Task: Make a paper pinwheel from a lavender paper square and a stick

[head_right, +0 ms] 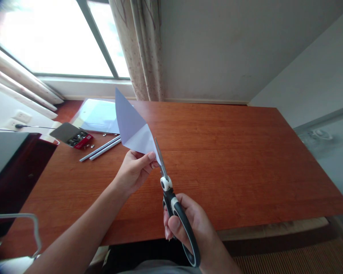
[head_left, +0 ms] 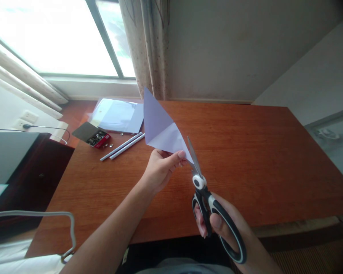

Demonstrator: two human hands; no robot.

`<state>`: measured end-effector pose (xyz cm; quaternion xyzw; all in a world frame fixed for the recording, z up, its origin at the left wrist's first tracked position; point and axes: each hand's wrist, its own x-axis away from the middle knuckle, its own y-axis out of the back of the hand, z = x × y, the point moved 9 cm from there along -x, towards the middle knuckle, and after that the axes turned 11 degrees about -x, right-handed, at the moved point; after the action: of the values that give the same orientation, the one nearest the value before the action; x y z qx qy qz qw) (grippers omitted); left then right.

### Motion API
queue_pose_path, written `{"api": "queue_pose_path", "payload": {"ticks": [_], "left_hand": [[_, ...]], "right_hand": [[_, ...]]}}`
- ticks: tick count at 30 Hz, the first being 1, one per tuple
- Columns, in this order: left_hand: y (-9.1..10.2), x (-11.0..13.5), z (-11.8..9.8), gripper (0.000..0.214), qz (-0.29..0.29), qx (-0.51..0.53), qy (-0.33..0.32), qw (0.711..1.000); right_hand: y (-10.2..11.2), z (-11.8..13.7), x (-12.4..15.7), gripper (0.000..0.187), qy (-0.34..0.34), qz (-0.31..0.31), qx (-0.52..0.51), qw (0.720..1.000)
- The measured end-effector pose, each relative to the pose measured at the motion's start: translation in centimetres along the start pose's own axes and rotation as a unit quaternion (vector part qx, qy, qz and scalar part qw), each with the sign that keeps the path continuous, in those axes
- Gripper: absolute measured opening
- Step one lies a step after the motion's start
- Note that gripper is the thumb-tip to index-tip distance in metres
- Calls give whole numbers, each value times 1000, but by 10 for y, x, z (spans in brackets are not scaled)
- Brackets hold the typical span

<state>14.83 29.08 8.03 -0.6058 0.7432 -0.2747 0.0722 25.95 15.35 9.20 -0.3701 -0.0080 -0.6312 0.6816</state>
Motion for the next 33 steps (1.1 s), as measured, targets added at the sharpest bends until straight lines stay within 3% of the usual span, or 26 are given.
{"api": "queue_pose_path", "payload": {"ticks": [25, 33], "left_hand": [[2, -1, 3, 24, 11, -25, 4, 1000], [1, 1, 1, 29, 2, -48, 1, 999]], "right_hand": [[-1, 2, 5, 56, 1, 10, 23, 1000], [3, 10, 7, 55, 27, -29, 16, 999]]}}
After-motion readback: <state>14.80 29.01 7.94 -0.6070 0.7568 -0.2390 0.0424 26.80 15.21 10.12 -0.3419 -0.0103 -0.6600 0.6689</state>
